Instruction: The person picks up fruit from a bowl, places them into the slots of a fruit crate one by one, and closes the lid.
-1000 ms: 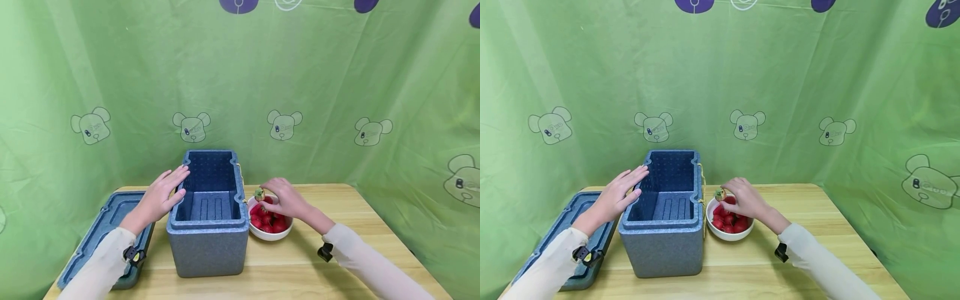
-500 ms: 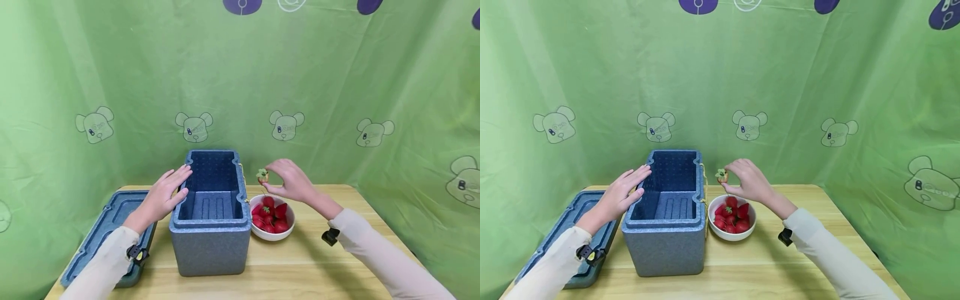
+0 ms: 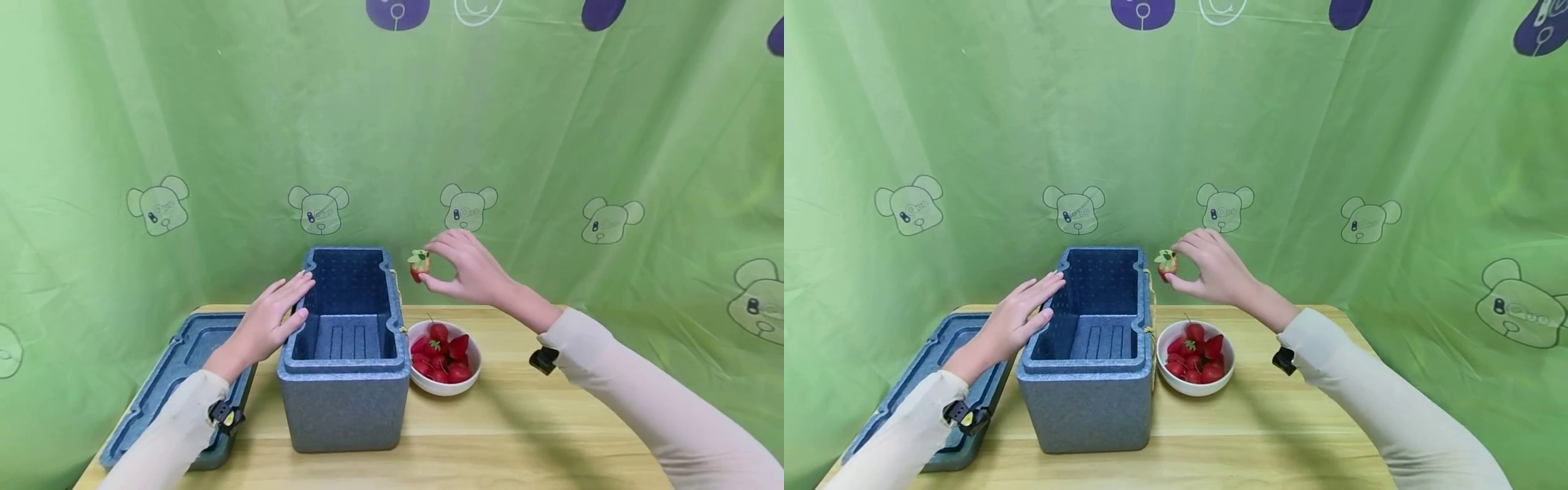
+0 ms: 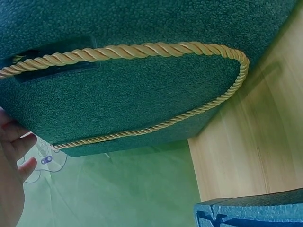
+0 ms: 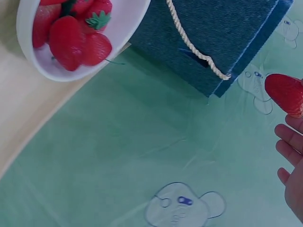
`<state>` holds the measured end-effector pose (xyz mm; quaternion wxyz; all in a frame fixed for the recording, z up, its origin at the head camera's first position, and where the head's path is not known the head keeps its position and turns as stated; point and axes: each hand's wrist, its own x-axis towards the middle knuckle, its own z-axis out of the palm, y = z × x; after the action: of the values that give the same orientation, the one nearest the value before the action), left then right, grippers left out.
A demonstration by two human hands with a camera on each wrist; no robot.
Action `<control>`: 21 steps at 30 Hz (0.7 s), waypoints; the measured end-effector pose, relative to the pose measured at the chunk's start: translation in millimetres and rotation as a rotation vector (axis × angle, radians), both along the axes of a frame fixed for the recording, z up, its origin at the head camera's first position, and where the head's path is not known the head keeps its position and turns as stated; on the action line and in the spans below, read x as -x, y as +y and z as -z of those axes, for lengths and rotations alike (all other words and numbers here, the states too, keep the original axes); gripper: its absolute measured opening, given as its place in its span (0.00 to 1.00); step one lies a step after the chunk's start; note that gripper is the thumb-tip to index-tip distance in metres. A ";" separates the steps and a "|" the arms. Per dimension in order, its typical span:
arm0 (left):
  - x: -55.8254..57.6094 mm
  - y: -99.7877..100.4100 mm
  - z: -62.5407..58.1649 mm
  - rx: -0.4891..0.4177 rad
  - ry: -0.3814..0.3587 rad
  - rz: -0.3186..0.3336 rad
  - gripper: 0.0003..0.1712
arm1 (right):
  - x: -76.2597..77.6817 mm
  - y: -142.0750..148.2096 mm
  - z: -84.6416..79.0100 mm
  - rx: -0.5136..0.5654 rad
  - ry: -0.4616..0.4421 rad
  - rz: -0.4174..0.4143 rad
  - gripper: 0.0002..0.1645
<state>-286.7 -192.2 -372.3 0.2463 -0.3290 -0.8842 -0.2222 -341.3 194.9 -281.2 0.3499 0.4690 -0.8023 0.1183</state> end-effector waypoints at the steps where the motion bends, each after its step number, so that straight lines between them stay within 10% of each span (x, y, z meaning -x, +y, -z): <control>1: 0.1 -0.3 0.3 -0.001 0.001 0.002 0.32 | -0.7 -2.8 -2.4 -0.005 0.000 -0.004 0.25; 21: 0.2 1.2 2.0 -0.011 0.008 0.010 0.31 | -11.4 -67.9 -27.9 -0.191 0.006 -0.097 0.24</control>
<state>-287.0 -191.0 -374.3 0.2505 -0.3331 -0.8803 -0.2268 -330.0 127.0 -253.2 0.2998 0.5389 -0.7851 0.0569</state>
